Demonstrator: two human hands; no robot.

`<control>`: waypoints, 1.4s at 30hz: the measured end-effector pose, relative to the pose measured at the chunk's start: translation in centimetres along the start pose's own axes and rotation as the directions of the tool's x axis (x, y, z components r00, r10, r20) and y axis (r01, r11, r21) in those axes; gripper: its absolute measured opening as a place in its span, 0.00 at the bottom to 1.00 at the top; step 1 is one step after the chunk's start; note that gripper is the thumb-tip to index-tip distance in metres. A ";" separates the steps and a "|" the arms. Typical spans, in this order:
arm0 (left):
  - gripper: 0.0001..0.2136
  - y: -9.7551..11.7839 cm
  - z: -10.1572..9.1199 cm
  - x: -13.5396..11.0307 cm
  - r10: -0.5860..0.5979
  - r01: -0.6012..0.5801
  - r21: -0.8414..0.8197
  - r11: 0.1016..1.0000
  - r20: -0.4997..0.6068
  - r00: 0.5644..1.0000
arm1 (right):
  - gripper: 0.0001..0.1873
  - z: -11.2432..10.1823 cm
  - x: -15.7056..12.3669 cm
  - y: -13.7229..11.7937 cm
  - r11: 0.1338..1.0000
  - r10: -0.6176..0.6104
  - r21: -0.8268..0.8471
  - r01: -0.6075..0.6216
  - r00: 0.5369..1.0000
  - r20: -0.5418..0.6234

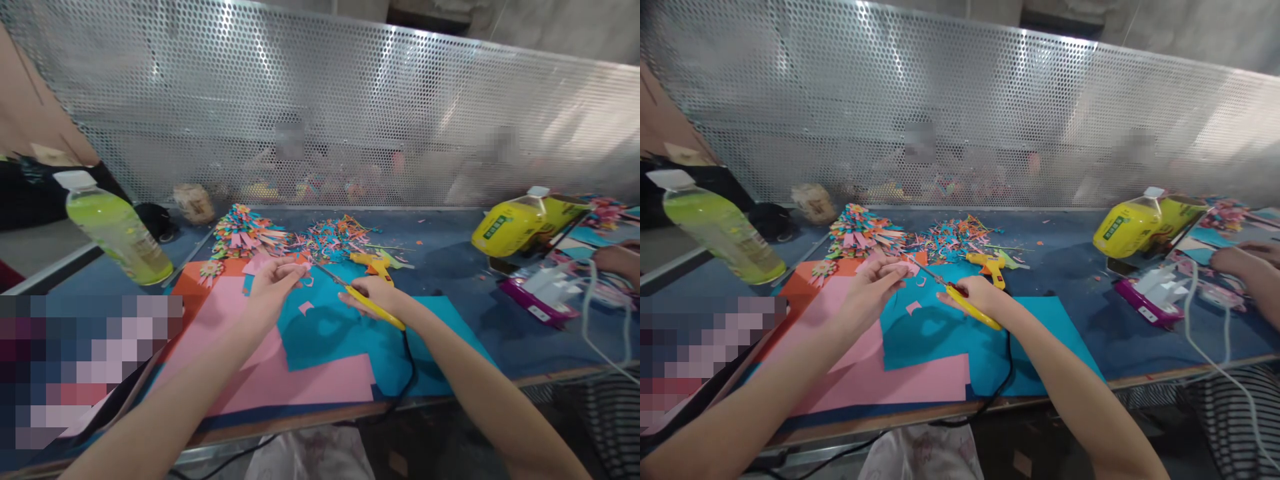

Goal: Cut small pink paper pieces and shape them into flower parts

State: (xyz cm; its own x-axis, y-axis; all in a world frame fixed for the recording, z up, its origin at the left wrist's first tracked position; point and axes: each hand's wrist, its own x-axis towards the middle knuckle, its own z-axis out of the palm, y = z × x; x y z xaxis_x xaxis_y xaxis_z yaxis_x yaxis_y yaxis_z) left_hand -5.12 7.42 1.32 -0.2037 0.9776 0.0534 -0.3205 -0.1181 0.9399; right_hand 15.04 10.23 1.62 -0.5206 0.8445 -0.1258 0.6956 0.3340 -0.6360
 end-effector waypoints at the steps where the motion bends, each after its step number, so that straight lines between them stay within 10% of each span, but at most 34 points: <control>1: 0.17 0.1 0.0 0.0 0.000 -0.001 -0.010 1.000 -0.012 1.000 | 0.22 -0.1 -0.1 -0.1 1.000 -0.004 -0.008 0.004 1.000 0.001; 42: 0.15 -0.3 0.0 -0.1 0.005 -0.005 -0.008 1.000 -0.004 1.000 | 0.23 -0.1 -0.2 -0.6 0.996 -0.025 -0.086 0.024 0.999 -0.019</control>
State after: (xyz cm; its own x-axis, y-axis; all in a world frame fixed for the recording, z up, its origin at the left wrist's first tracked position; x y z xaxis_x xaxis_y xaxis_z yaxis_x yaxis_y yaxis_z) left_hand -5.02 7.33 1.05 -0.2092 0.9762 0.0569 -0.3272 -0.1247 0.9367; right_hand 14.75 9.94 2.13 -0.5284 0.8437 -0.0948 0.7233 0.3888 -0.5707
